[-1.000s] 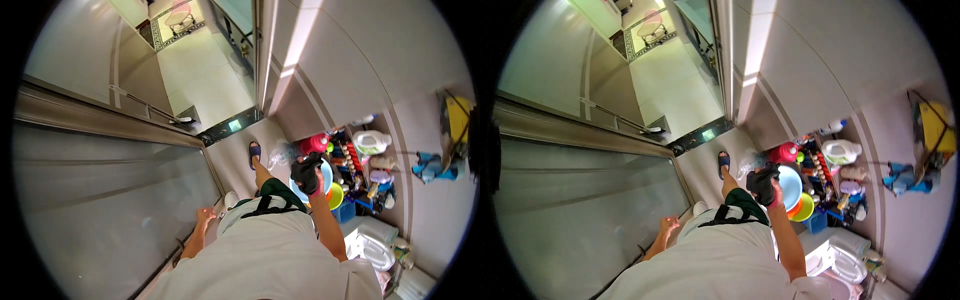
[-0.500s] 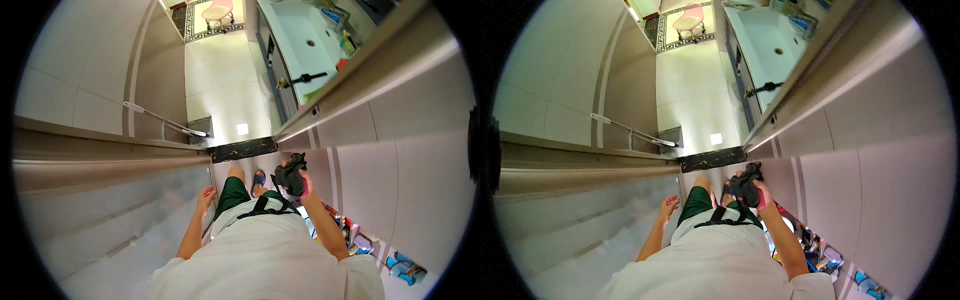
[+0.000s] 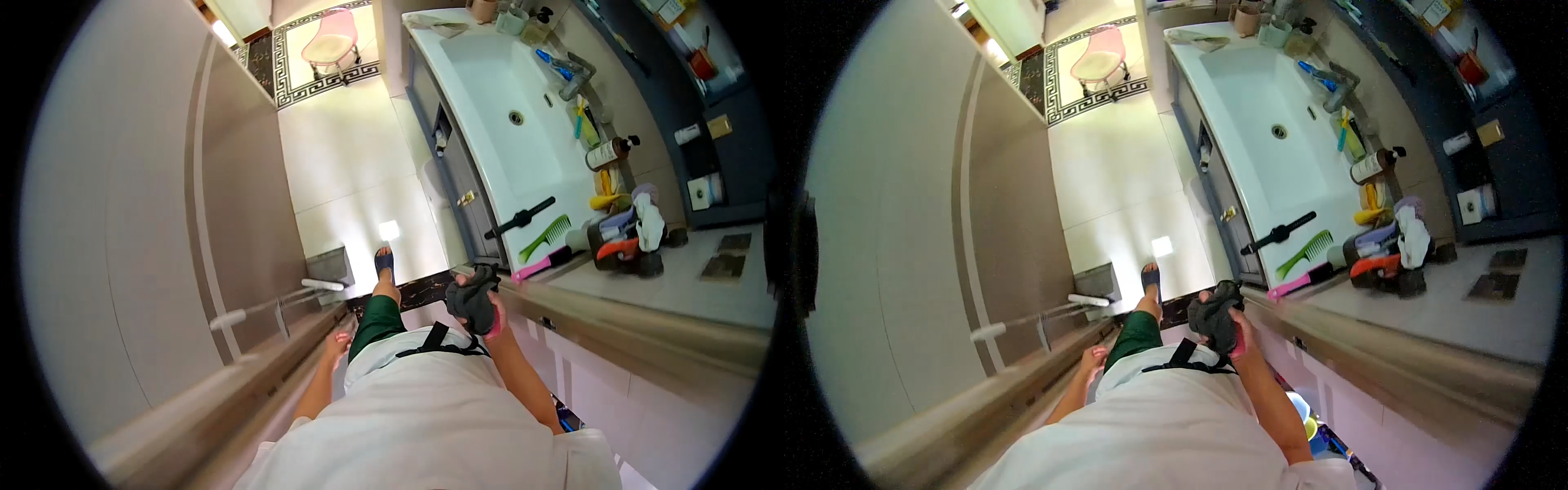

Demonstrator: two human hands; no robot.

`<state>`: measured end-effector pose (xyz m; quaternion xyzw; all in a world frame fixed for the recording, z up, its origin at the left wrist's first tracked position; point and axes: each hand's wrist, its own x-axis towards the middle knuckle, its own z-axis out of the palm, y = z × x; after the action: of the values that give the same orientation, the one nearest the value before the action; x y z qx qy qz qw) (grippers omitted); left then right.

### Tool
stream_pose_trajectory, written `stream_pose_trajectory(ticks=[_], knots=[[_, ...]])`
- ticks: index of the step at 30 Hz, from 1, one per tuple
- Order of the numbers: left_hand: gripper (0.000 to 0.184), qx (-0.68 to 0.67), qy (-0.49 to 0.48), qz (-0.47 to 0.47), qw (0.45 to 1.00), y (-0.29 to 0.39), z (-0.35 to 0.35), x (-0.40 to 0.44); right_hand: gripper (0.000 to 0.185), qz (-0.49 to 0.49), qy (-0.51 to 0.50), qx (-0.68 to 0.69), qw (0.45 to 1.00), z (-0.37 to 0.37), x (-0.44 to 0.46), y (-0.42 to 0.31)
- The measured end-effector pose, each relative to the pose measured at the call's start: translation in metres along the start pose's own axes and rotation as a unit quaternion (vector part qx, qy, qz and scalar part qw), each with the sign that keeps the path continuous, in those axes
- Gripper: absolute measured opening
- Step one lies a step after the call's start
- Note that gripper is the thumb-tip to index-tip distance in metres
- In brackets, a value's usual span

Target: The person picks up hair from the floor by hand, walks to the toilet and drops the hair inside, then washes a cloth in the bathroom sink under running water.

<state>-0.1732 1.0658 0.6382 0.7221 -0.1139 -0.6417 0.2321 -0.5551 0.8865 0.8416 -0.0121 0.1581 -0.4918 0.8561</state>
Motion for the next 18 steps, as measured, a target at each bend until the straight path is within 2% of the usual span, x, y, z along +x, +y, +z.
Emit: stream_pose_trajectory(ticks=[1, 2, 4, 7, 8, 9, 12, 13, 14, 18], knots=[[0.025, -0.071, 0.003, 0.026, 0.997, 0.038, 0.004, 0.013, 0.040, -0.031, 0.016, -0.014, 0.999, 0.019, 0.021, -0.013], [0.024, -0.025, -0.010, 0.041, 0.999, 0.073, -0.005, 0.029, 0.040, -0.047, -0.006, -0.019, 0.999, 0.033, 0.041, -0.021], [0.024, -0.060, -0.058, 0.079, 0.993, 0.143, -0.018, 0.059, 0.039, -0.080, -0.048, -0.029, 0.995, 0.054, 0.076, -0.035], [0.028, 0.079, 0.016, 0.129, 0.988, 0.252, -0.007, 0.081, 0.041, -0.159, -0.020, -0.028, 0.987, 0.070, 0.108, -0.058], [0.029, 0.093, 0.005, 0.147, 0.985, 0.283, 0.003, 0.087, 0.042, -0.182, -0.013, -0.031, 0.983, 0.071, 0.117, -0.069], [0.030, 0.106, -0.007, 0.168, 0.980, 0.310, 0.013, 0.095, 0.038, -0.198, -0.053, -0.013, 0.979, 0.069, 0.129, -0.078], [0.033, 0.129, -0.083, 0.203, 0.967, 0.384, 0.060, 0.112, 0.032, -0.274, -0.005, 0.004, 0.962, 0.068, 0.155, -0.107], [0.032, 0.146, -0.104, 0.214, 0.960, 0.406, 0.082, 0.113, 0.029, -0.289, -0.019, 0.044, 0.956, 0.067, 0.165, -0.120], [0.032, 0.160, -0.123, 0.224, 0.953, 0.424, 0.105, 0.112, 0.029, -0.306, 0.023, 0.062, 0.950, 0.067, 0.175, -0.132], [0.025, 0.234, -0.194, 0.305, 0.902, 0.484, 0.188, 0.112, 0.030, -0.353, -0.005, 0.149, 0.923, 0.051, 0.209, -0.191]])
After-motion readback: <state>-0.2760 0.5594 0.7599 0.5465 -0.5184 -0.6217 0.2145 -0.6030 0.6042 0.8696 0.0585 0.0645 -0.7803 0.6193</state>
